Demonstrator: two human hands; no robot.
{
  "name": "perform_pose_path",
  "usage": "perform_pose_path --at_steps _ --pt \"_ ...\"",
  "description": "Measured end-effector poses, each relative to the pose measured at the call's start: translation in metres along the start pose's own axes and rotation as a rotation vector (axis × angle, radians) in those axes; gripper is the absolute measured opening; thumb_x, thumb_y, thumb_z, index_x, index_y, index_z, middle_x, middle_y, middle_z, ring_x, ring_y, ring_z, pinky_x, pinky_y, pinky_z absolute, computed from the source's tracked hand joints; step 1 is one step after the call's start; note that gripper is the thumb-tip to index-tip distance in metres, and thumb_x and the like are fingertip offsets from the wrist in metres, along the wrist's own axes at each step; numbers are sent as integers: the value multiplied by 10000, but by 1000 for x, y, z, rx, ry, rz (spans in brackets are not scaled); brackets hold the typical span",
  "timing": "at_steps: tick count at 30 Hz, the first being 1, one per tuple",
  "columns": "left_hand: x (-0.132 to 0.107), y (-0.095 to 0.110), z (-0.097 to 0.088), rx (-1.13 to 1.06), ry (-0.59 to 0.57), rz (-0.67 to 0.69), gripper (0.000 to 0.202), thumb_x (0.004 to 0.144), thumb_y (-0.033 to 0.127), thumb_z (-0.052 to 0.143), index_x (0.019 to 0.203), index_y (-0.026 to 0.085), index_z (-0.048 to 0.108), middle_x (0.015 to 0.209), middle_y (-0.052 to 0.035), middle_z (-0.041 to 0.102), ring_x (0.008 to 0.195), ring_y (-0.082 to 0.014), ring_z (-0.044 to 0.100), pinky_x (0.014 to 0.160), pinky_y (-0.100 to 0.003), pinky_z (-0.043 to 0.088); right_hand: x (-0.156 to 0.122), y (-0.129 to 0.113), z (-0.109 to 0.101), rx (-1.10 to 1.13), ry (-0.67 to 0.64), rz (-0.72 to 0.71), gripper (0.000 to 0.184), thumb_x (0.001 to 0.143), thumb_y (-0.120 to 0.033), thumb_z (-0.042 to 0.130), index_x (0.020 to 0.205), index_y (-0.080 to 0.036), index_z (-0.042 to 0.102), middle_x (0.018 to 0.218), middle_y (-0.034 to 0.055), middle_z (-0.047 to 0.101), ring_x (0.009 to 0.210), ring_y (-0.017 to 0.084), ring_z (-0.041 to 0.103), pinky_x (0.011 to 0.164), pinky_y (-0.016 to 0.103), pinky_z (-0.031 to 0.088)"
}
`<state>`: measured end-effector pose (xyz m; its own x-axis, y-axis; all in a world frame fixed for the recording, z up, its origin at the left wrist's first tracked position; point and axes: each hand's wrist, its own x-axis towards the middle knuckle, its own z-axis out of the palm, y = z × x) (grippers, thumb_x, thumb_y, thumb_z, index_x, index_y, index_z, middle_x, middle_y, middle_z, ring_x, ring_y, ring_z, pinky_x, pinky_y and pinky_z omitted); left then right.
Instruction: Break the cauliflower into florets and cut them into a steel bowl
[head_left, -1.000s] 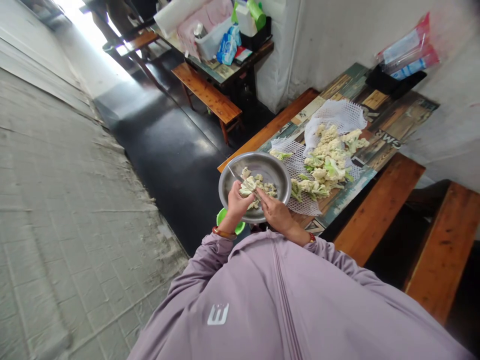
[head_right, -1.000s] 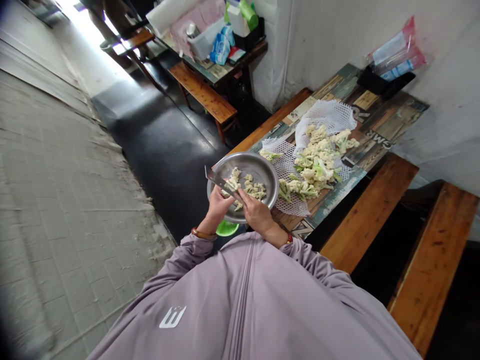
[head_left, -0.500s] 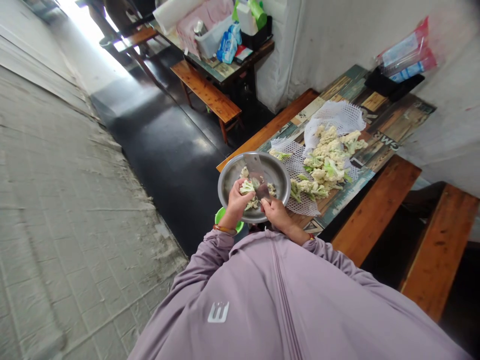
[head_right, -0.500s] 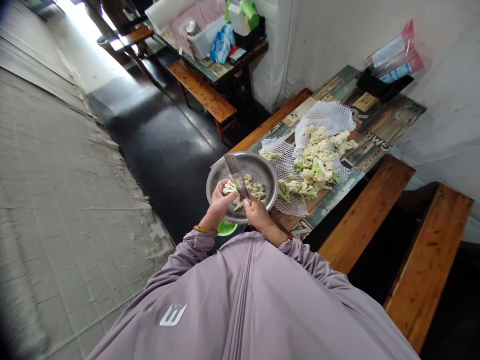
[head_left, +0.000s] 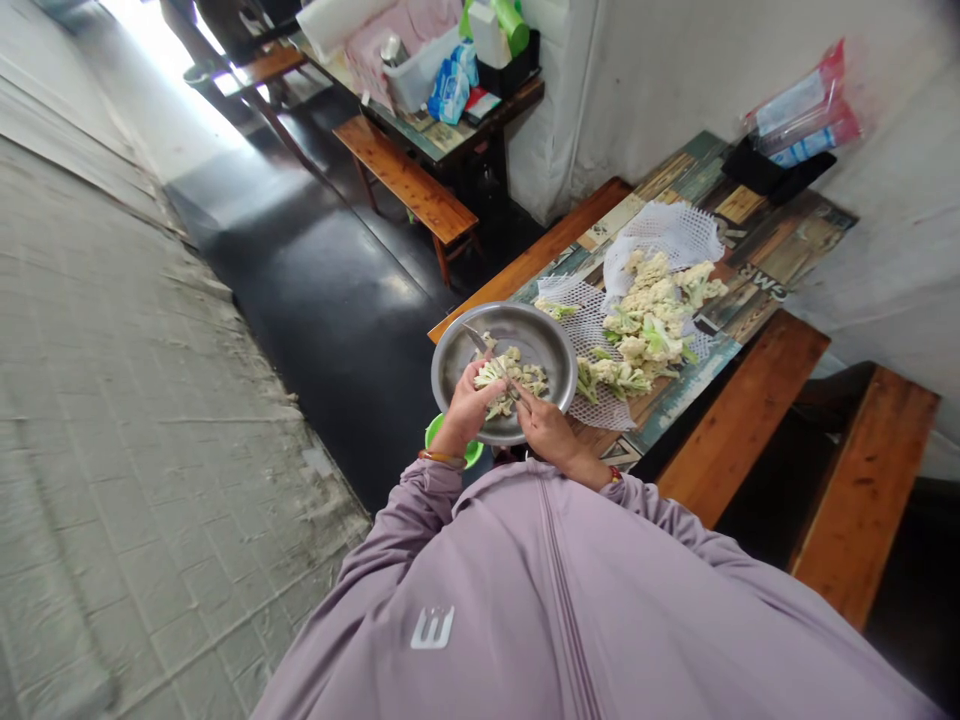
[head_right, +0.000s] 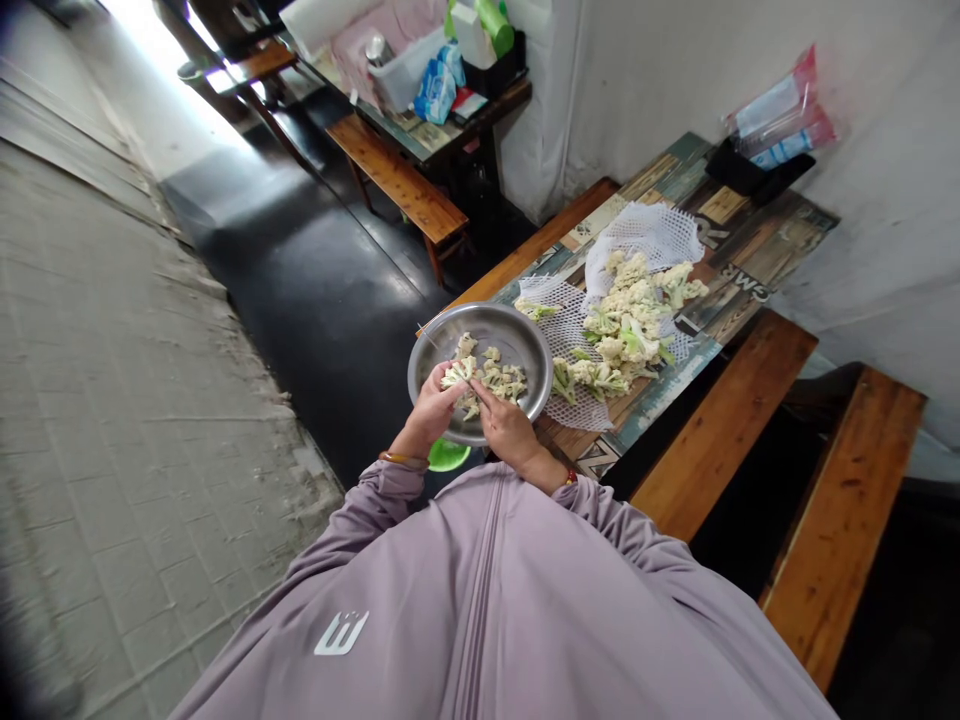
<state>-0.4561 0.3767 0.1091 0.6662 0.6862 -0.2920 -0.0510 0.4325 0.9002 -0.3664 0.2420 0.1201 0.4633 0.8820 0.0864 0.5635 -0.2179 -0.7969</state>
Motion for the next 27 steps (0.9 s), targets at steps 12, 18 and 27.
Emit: perform_pose_path --at_steps 12,18,27 --pt "3 -4 16 171 263 36 438 586 198 769 995 162 617 858 6 651 731 -108 593 694 -229 468 -3 5 7 -20 4 109 421 967 -206 407 1328 -212 622 988 78 764 852 199 699 851 304 536" --pt "-1 2 11 101 198 -15 461 614 232 788 1037 180 613 1021 -63 722 838 -167 686 742 -276 522 5 23 4 34 42 285 323 962 -243 399 793 -200 672 691 44 682 662 184 635 707 277 479" --pt "-10 10 -10 11 8 -104 595 610 266 857 1107 208 535 1040 -34 683 899 -191 718 780 -297 531 8 34 -8 180 -31 280 302 943 -329 435 702 -216 578 598 -16 614 575 141 566 642 254 436"
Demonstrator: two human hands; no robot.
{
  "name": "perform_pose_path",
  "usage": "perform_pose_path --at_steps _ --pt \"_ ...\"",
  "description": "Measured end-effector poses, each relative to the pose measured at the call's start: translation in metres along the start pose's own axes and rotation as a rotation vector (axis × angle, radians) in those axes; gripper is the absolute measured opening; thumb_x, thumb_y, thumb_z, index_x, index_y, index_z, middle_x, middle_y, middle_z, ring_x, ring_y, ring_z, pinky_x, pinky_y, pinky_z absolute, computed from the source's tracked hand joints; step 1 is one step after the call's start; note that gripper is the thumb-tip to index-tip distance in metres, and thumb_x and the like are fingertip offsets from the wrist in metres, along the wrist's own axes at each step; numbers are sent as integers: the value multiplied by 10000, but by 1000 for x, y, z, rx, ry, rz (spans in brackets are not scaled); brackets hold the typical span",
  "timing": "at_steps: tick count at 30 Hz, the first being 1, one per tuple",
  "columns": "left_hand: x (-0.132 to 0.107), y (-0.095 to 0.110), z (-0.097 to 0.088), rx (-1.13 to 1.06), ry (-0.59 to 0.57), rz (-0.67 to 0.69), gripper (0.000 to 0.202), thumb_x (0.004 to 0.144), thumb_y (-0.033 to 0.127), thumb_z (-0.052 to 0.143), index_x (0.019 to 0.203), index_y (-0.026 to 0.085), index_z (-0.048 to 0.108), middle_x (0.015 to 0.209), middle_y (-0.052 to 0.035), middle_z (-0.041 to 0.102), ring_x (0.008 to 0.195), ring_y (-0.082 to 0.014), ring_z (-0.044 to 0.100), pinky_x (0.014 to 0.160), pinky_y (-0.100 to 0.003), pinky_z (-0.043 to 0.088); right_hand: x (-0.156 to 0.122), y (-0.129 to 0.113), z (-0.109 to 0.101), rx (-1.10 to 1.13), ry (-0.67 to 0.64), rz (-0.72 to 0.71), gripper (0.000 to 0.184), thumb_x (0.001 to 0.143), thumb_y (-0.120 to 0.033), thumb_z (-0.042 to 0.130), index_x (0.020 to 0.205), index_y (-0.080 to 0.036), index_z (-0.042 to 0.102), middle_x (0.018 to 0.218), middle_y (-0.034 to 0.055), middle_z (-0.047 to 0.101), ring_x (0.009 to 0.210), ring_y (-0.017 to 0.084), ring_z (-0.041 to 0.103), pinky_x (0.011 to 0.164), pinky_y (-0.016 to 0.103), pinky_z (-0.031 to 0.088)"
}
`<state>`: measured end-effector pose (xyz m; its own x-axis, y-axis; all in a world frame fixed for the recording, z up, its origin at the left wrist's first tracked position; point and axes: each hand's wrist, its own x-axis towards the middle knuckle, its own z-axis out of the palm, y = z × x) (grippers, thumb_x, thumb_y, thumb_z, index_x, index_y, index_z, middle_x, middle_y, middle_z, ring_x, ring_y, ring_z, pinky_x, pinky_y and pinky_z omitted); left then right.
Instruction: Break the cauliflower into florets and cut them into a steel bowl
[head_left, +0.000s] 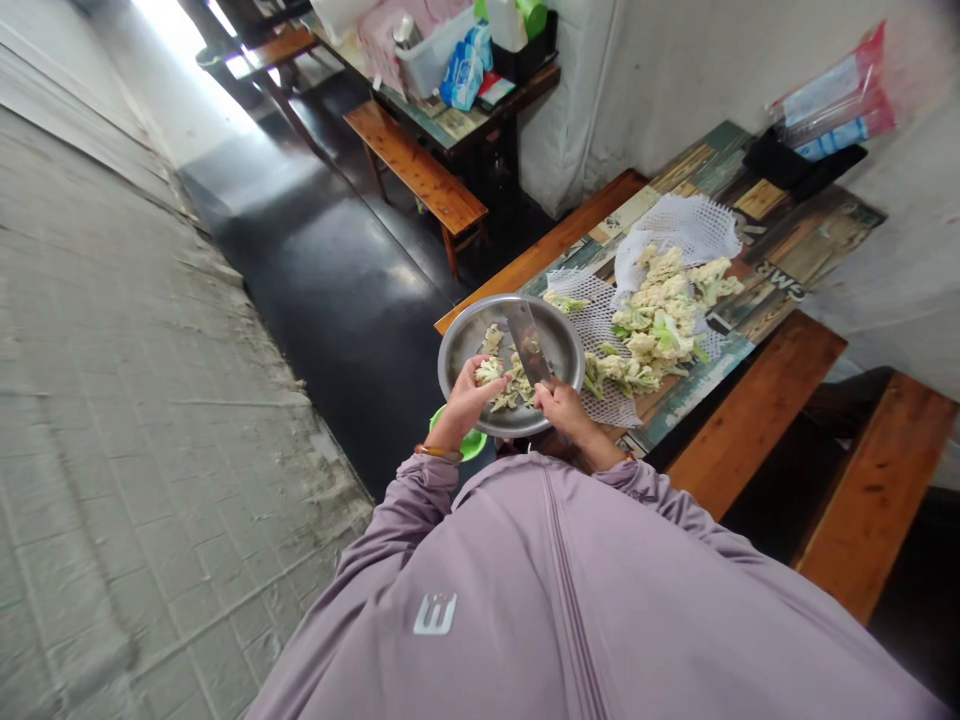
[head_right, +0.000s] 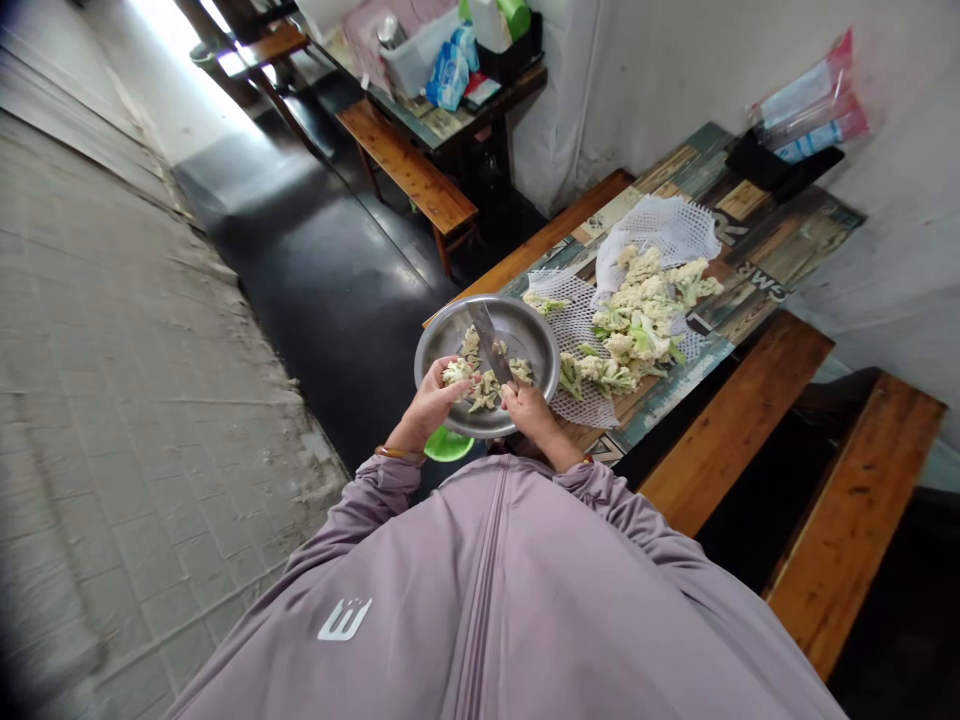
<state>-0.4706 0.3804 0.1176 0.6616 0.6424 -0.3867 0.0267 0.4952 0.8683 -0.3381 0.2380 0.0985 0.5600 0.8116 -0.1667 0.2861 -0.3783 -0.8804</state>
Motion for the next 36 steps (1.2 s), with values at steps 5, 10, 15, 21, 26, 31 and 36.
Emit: perform_pose_path --at_steps 5,10,15,21,26,31,36 --pt "3 0 -1 97 -52 45 603 627 242 843 1165 184 577 966 -25 693 859 -154 678 793 -269 510 -11 -19 -12 -27 -32 -151 282 970 -365 460 904 -208 685 664 7 675 624 164 624 689 281 506" --pt "7 3 0 137 -55 107 610 598 241 863 1151 175 612 982 -28 705 864 -153 658 819 -273 506 -18 -33 -19 -67 -66 -315 392 1011 -358 431 1310 -220 643 1224 73 726 1116 218 689 991 362 536" --pt "8 6 2 211 -21 125 575 599 236 854 1132 170 647 989 -41 726 910 -182 672 871 -306 510 -21 -38 -21 -202 -106 -386 418 1035 -328 403 1408 -265 581 1422 18 611 1286 193 606 1124 367 468" --pt "5 7 5 164 17 145 611 548 223 874 1121 164 669 1015 -74 736 945 -228 686 912 -364 527 -22 -39 -20 -383 -128 -369 456 1029 -328 431 1473 -261 510 1470 42 567 1224 232 646 1025 355 541" --pt "3 4 5 181 45 125 566 551 194 854 1091 160 686 975 -63 738 924 -228 689 903 -368 531 -19 -35 -15 -386 -148 -357 547 1013 -278 436 1554 -223 377 1441 89 592 1212 240 649 1000 360 555" --pt "5 3 1 216 32 142 551 561 191 848 1086 165 684 998 -48 736 924 -205 687 909 -336 520 -15 -32 -11 -344 -198 -385 495 1013 -235 411 1506 -264 458 1484 60 552 1236 234 638 1039 393 541" --pt "6 2 0 230 -27 110 572 584 239 868 1119 161 684 961 -48 738 877 -195 680 856 -318 523 -14 -32 -9 -257 -189 -372 504 1032 -271 383 1533 -222 417 1474 80 560 1279 228 610 1078 391 513"
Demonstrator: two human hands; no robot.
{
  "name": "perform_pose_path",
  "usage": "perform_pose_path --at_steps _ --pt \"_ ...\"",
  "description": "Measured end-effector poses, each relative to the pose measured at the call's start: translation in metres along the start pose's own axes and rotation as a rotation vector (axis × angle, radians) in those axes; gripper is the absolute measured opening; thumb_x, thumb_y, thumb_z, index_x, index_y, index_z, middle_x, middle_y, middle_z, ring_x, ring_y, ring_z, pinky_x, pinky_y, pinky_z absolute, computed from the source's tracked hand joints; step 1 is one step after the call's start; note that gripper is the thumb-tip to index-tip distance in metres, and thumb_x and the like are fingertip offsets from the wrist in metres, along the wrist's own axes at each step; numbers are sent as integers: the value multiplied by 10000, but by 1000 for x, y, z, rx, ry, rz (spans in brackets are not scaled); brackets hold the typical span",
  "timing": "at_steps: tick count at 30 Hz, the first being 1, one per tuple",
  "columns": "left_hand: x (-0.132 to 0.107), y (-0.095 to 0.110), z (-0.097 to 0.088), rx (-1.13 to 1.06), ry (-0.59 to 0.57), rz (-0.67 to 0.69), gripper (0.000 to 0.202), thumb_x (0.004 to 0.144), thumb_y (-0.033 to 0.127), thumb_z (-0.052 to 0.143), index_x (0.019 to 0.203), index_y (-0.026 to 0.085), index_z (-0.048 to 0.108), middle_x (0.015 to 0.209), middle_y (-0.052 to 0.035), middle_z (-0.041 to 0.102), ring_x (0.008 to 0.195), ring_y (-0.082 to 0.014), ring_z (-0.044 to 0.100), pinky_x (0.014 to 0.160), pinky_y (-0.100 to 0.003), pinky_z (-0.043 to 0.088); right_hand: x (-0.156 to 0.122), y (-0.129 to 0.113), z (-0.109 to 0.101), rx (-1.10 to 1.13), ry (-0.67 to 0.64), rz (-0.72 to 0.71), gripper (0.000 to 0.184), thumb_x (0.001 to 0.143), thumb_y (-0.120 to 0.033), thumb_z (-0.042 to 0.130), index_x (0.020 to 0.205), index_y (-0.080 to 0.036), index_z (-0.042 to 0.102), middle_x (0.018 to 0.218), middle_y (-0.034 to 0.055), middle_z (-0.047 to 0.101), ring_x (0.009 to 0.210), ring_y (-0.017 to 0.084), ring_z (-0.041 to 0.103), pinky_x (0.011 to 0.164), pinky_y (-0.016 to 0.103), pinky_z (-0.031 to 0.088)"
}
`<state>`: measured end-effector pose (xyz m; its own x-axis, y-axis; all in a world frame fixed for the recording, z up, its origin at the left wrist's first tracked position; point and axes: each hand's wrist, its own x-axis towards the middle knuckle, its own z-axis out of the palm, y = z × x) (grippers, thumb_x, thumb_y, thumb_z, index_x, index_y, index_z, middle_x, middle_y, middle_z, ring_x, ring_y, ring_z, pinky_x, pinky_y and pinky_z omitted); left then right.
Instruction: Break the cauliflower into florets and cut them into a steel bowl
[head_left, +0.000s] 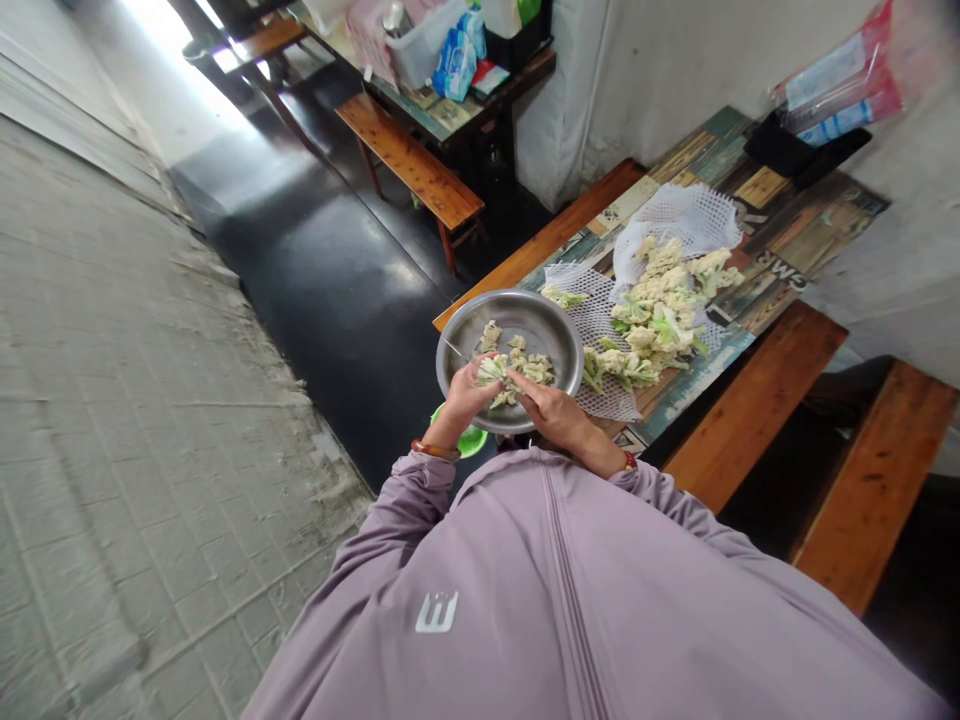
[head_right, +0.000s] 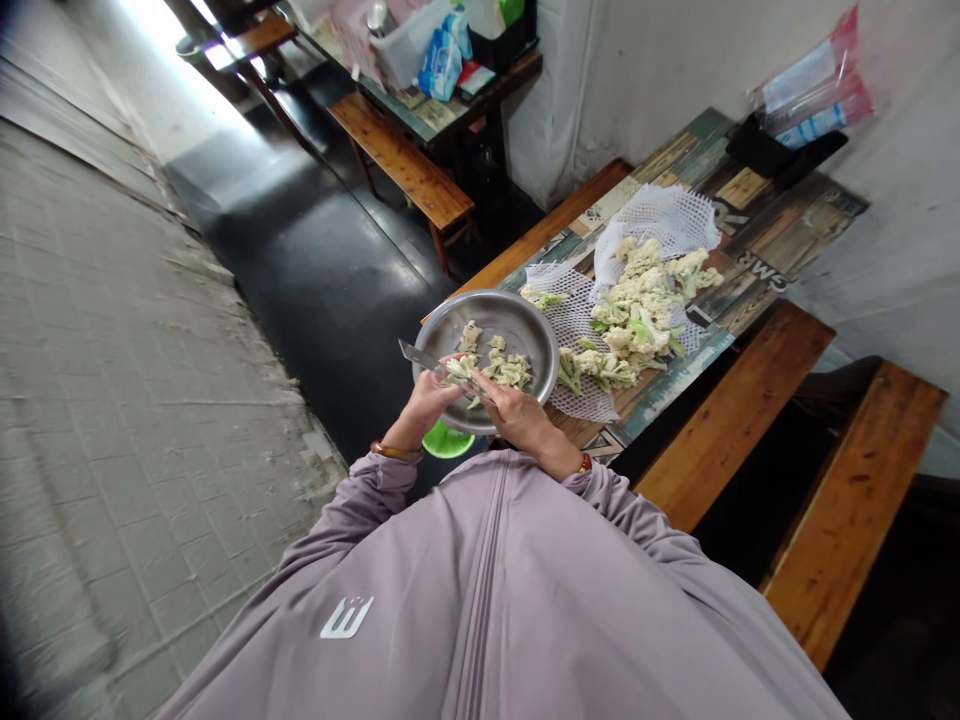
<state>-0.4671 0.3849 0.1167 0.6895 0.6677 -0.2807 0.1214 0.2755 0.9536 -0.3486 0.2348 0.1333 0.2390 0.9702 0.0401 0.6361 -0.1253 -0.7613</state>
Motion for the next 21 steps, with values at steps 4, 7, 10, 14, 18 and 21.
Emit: perform_pose_path --at_steps 4,7,10,14,18,21 --pt "-2 -5 9 -91 -56 -16 487 625 338 870 1046 155 708 927 -53 732 846 -202 675 806 -315 527 2 -2 2 -9 29 50 502 1022 -281 407 1519 -222 442 1423 98 607 1250 249 627 1052 403 525" --pt "-1 -4 14 -122 -49 -10 461 633 319 864 1038 161 712 912 -37 724 828 -180 663 800 -294 515 4 -2 5 46 92 89 481 1019 -296 405 1478 -178 489 1358 127 650 1224 256 637 1045 411 515" --pt "1 -2 11 -120 -78 -9 416 671 297 832 1049 171 714 904 -26 717 802 -162 651 781 -279 505 7 1 9 156 178 164 383 1003 -318 418 1272 -160 640 1107 126 746 1006 239 704 927 367 548" --pt "5 -4 8 -133 -131 -24 393 684 295 820 1041 162 726 854 -21 702 722 -134 616 701 -251 479 7 6 15 269 229 289 351 997 -398 415 847 -196 660 643 26 643 627 172 613 689 297 509" --pt "7 -9 13 -189 -107 -48 422 669 302 832 1054 166 722 829 0 687 695 -100 588 685 -222 461 6 10 20 313 290 295 415 1002 -441 397 723 -209 598 572 -5 575 558 150 558 631 282 481" --pt "8 -8 16 -192 -115 -55 466 656 313 847 1073 163 702 853 -3 685 708 -99 590 694 -222 472 7 11 18 236 304 215 352 999 -402 422 954 -180 691 715 51 692 680 192 658 725 317 539"
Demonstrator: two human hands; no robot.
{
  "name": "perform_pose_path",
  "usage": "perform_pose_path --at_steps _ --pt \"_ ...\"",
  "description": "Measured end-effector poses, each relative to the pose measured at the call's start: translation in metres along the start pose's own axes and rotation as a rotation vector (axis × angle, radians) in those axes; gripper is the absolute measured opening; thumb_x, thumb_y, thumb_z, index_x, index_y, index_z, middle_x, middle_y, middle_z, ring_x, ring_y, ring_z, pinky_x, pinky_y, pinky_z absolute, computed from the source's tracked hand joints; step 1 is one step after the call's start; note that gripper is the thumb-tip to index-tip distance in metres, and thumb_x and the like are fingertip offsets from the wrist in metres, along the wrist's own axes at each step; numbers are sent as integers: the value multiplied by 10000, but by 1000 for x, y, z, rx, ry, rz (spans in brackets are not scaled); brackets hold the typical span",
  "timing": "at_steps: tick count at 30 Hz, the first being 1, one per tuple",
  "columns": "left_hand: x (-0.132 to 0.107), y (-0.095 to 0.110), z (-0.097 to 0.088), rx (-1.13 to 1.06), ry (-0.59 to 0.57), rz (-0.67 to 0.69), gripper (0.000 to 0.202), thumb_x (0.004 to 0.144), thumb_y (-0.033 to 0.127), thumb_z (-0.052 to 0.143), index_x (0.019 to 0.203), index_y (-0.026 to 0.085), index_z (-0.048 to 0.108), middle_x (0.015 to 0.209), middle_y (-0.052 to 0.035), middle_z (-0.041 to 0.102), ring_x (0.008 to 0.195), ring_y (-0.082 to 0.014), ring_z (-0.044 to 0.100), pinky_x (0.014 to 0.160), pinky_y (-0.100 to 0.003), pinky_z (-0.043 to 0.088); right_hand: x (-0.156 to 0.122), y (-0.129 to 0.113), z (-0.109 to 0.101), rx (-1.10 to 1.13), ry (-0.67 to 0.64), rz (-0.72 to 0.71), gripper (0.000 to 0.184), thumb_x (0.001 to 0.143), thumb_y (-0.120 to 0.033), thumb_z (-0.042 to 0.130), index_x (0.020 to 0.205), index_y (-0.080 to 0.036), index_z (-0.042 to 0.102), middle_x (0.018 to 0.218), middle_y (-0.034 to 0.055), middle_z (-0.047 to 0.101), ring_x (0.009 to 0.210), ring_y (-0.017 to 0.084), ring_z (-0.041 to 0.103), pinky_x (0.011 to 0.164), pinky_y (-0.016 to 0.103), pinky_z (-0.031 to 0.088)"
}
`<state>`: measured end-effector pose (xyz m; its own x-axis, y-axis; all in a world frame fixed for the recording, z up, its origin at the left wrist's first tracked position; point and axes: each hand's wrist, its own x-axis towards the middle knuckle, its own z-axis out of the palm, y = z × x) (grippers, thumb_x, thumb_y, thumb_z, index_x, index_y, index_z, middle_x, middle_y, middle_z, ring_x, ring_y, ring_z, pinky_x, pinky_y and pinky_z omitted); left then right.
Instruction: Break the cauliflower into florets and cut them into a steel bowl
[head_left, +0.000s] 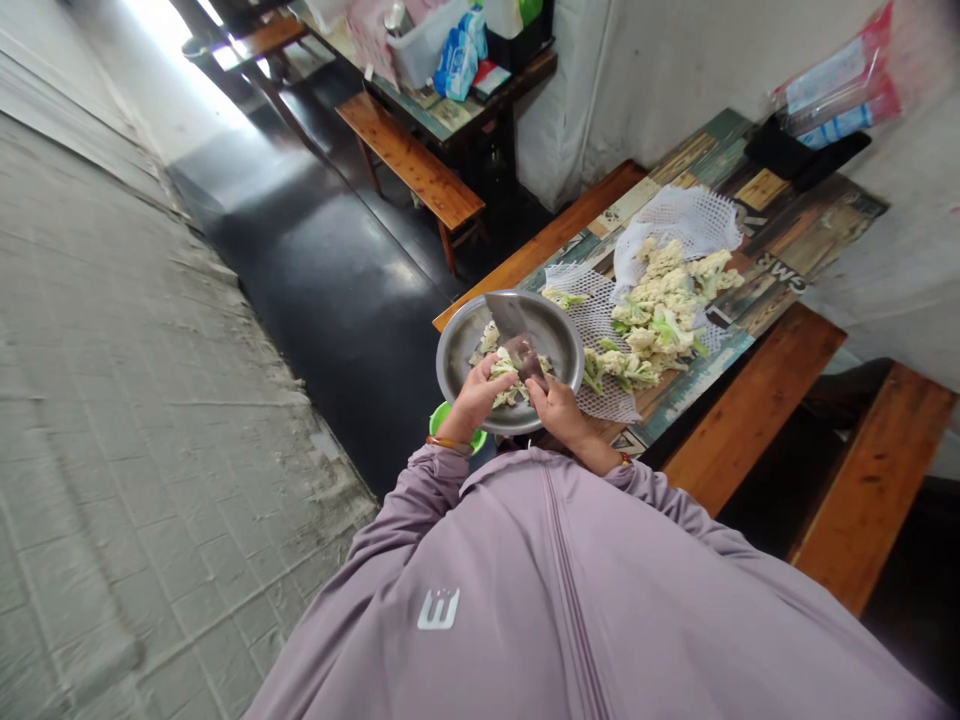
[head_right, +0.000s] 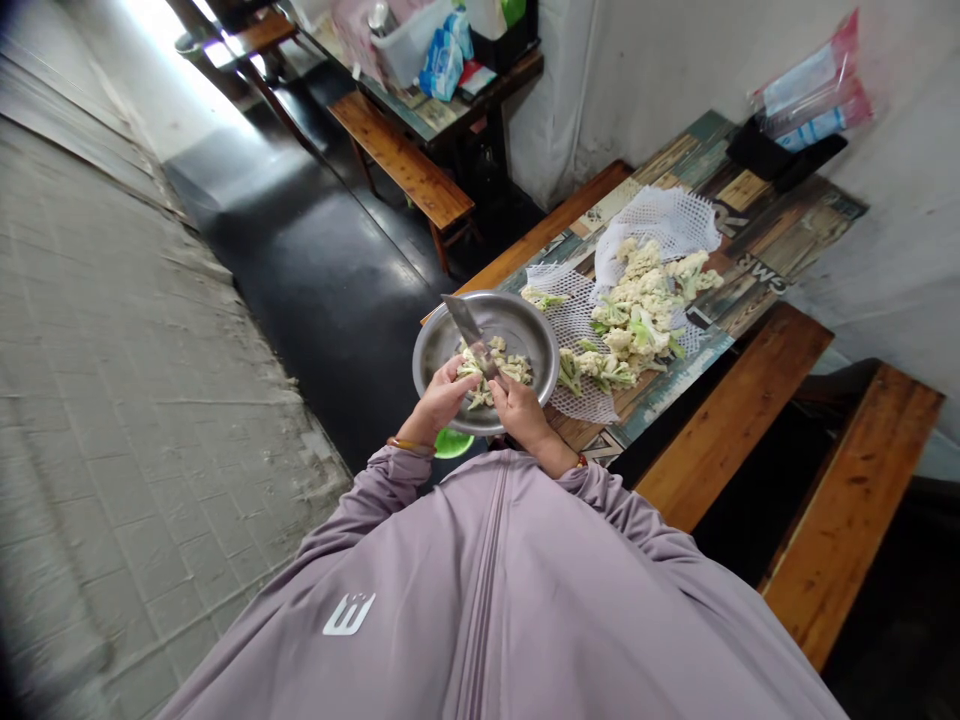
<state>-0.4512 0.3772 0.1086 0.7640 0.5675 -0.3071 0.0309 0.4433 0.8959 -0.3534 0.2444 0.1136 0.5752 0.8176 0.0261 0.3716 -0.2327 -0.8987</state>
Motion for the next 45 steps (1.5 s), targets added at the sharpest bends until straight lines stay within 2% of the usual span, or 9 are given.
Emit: perform_pose_path --at_steps 4,9,14,19,23,26,35,40,45 --pt "0 3 -3 8 0 -3 420 647 330 859 981 146 683 879 -26 690 749 -125 615 708 -242 502 -1 -6 -3 -113 -52 -153 412 1018 -341 413 1341 -175 609 1141 124 741 1043 239 704 947 369 550" --pt "1 0 -3 27 93 33 422 594 254 879 953 138 691 853 -14 712 768 -125 633 751 -237 495 -5 -8 0 -196 -73 -183 453 1036 -331 383 1431 -174 541 1324 123 674 1176 238 664 1037 378 514" --pt "-5 2 -2 32 214 18 495 604 253 866 1052 145 686 929 -39 745 761 -137 667 700 -243 488 5 7 -5 -180 77 -35 393 1007 -380 383 1077 -159 700 1010 146 758 930 249 717 862 348 547" --pt "-12 7 -11 -237 124 -42 505 690 363 851 1110 153 665 1104 -102 742 948 -216 725 851 -318 552 16 17 -14 -19 13 151 458 973 -525 384 671 -223 550 581 30 613 564 161 592 614 269 475" --pt "-11 6 -16 -410 109 -112 437 845 530 685 1012 126 666 1025 -143 752 991 -264 727 969 -429 551 13 15 -4 171 -70 279 462 929 -610 416 692 -227 518 510 -24 538 418 112 471 468 240 389" --pt "-10 5 -16 -493 101 -132 374 871 443 654 1053 117 659 1007 -140 755 990 -278 730 974 -456 551 10 9 -1 251 -68 322 445 904 -636 448 742 -227 514 511 -46 527 379 94 426 422 230 357" --pt "-10 7 -10 -459 147 1 314 764 200 751 1071 172 690 1081 -80 741 1066 -212 691 1010 -372 517 -2 -37 -18 425 -152 363 523 868 -692 492 672 -207 522 542 -30 552 396 75 453 415 213 366" --pt "-7 10 -7 -422 134 61 340 732 179 757 1067 199 698 1117 -57 726 1081 -183 665 994 -318 492 -10 -49 -22 501 -200 453 510 880 -655 503 649 -202 530 474 -32 530 387 84 457 392 200 347" --pt "-7 14 -3 -382 116 85 396 722 210 760 1112 196 695 1133 -65 726 1042 -196 675 999 -341 483 -10 -57 -25 385 -217 386 528 909 -621 462 603 -198 542 420 -30 503 375 89 463 432 208 396"
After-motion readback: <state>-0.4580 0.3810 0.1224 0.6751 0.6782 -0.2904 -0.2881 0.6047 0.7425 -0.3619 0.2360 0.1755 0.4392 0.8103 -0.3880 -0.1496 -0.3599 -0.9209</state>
